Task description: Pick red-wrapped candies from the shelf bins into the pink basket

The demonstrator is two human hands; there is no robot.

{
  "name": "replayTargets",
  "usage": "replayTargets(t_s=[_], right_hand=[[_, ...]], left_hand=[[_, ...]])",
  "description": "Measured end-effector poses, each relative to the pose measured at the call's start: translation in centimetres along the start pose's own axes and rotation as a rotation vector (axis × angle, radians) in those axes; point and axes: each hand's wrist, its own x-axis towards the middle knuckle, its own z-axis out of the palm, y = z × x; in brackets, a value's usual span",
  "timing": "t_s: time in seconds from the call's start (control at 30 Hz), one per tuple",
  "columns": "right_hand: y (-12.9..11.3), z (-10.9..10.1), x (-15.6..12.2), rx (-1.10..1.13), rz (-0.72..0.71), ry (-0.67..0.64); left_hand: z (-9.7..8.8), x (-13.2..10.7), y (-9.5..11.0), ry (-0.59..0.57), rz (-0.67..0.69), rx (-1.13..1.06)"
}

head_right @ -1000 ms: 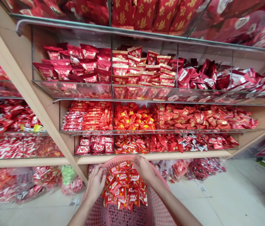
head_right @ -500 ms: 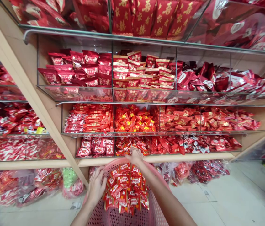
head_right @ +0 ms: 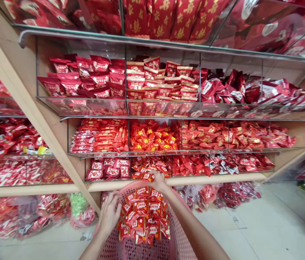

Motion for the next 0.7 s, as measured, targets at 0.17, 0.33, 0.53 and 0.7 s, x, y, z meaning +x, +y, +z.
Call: replayTargets(t_s=[0.17, 0.33, 0.53, 0.7], right_hand=[[0.7, -0.3, -1.0, 0.217, -0.095, 0.036], [0.6, -0.8, -2.8, 0.371, -0.147, 0.021], [1.5, -1.2, -7.3, 0.323, -0.26, -0.08], [3.2, -0.5, -11.8, 0.117, -0.216, -0.163]], left_hand=[[-0.1, 0.0, 0.0, -0.006, 0.01, -0.005], [-0.3, 0.1, 0.1, -0.011, 0.014, -0.005], [-0.3, 0.1, 0.2, -0.002, 0.015, 0.007], [-0.2, 0.1, 0.2, 0.011, 0.021, 0.012]])
